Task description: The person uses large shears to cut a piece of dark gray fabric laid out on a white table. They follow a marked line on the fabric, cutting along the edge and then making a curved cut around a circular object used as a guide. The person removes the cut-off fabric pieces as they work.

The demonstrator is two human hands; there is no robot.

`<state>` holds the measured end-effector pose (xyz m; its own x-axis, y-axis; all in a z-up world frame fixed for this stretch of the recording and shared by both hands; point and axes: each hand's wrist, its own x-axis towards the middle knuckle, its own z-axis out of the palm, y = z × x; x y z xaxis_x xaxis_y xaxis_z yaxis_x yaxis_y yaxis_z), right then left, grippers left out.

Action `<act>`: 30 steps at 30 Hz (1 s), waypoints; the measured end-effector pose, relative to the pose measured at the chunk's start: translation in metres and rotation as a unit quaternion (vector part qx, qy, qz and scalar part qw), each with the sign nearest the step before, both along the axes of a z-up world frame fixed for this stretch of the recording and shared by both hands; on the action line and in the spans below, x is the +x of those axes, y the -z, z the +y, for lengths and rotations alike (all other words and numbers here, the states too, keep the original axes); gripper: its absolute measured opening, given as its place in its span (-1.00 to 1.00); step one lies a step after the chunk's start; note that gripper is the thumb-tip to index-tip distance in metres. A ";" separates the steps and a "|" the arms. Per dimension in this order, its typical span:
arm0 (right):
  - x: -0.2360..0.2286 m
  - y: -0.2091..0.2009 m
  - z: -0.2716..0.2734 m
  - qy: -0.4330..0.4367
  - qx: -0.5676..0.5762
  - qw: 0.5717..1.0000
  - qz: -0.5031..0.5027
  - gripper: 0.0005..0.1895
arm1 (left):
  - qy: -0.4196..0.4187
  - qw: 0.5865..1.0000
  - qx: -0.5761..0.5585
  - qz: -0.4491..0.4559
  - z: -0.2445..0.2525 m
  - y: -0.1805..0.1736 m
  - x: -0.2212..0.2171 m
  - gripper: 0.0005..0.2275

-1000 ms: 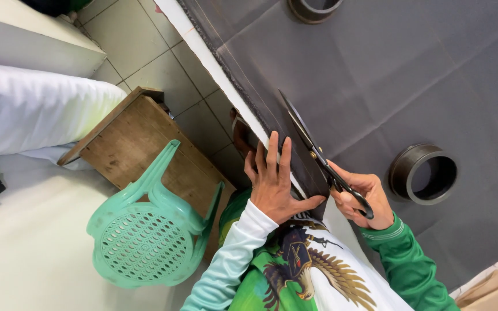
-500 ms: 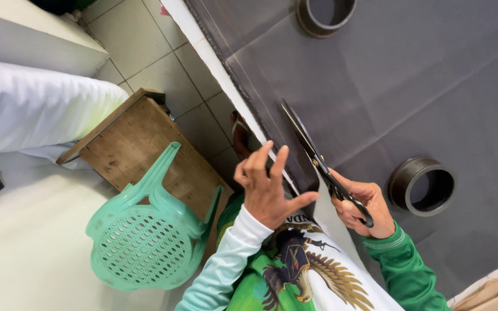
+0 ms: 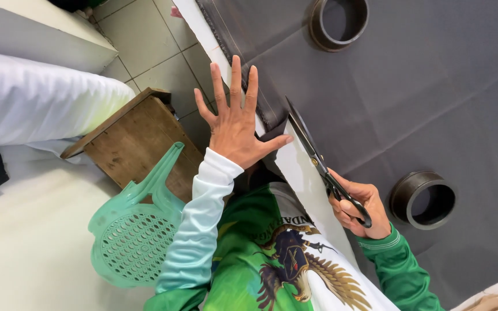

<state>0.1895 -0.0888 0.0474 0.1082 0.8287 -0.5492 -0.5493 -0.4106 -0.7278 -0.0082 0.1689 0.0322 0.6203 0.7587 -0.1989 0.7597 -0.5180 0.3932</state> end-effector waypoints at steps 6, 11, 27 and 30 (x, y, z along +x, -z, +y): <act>0.000 0.012 0.008 0.006 0.036 0.998 0.050 -0.25 | -0.006 1.000 0.006 -0.008 0.000 0.007 0.001 0.27; -0.004 0.012 0.013 0.008 0.026 0.998 0.050 -0.23 | -0.004 1.000 0.013 -0.016 0.000 0.010 0.000 0.29; -0.001 0.000 0.046 0.005 -0.014 1.000 0.005 -0.25 | -0.016 0.998 0.011 -0.056 0.000 0.012 -0.001 0.31; -0.001 0.005 0.053 -0.005 0.004 1.000 0.021 -0.24 | -0.015 0.998 0.017 -0.050 0.000 0.016 -0.001 0.32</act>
